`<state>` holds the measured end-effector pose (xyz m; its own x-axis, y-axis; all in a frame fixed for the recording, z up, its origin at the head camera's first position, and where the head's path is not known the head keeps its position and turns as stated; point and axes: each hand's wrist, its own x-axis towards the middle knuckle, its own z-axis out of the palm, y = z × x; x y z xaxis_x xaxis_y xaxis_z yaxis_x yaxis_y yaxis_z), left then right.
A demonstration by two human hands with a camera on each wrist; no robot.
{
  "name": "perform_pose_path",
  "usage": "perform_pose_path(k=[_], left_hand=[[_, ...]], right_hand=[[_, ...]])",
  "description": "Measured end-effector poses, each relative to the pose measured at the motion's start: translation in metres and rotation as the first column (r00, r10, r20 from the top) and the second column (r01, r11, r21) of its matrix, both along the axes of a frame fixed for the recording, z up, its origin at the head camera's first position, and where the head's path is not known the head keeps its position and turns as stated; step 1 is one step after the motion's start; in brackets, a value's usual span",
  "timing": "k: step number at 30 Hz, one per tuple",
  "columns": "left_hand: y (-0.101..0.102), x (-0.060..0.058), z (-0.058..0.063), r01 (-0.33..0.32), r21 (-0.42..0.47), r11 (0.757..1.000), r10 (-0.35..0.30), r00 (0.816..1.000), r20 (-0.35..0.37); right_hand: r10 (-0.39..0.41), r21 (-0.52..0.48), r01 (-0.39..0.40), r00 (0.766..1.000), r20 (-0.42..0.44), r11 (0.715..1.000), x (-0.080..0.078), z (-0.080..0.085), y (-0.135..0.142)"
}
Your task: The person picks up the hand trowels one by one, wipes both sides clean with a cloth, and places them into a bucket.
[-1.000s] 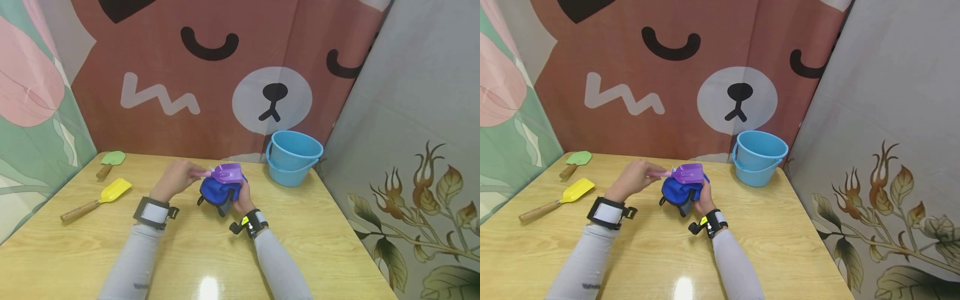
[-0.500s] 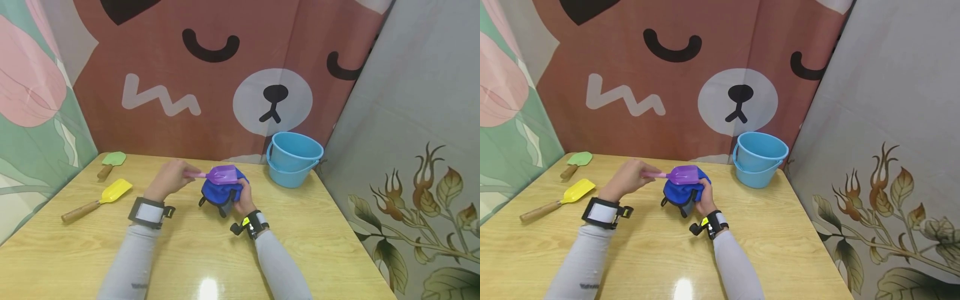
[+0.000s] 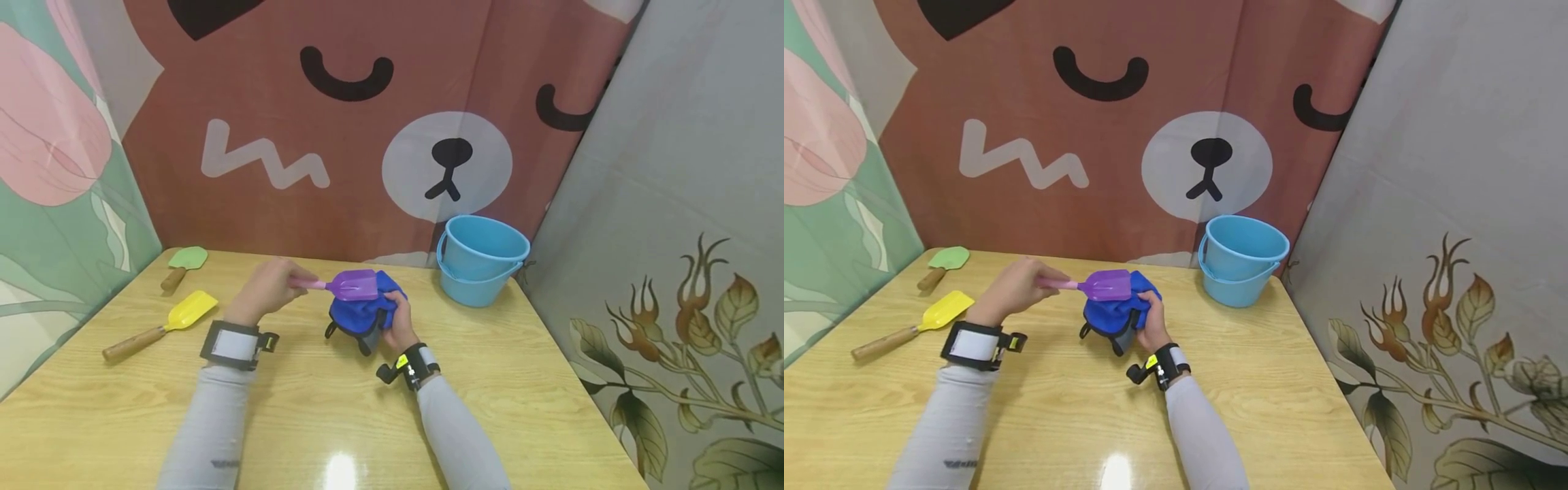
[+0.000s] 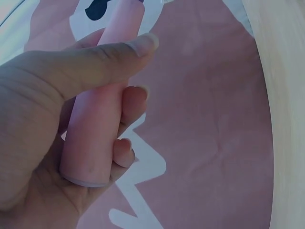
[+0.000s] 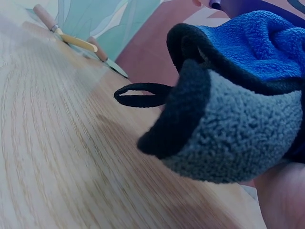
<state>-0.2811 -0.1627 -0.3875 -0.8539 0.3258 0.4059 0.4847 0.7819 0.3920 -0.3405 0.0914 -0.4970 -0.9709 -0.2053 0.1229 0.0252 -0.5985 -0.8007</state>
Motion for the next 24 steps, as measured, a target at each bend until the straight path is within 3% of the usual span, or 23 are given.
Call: perform_pose_path(k=[9, 17, 24], left_hand=[[-0.011, -0.002, -0.003, 0.003, 0.068, 0.998, -0.004, 1.0, 0.007], [-0.01, -0.003, -0.004, 0.014, 0.095, 0.995, -0.012, 0.999, -0.031], [0.002, -0.006, -0.009, 0.055, 0.111, 0.992, -0.052, 0.998, -0.031]], right_hand=[[-0.03, -0.015, 0.031, 0.999, 0.017, 0.999, 0.001, 0.001, -0.001], [0.028, 0.013, -0.028, 1.0, -0.002, 1.0, 0.003, 0.002, -0.004], [0.09, 0.073, -0.089, 0.996, -0.019, 0.993, 0.008, 0.0, -0.007]])
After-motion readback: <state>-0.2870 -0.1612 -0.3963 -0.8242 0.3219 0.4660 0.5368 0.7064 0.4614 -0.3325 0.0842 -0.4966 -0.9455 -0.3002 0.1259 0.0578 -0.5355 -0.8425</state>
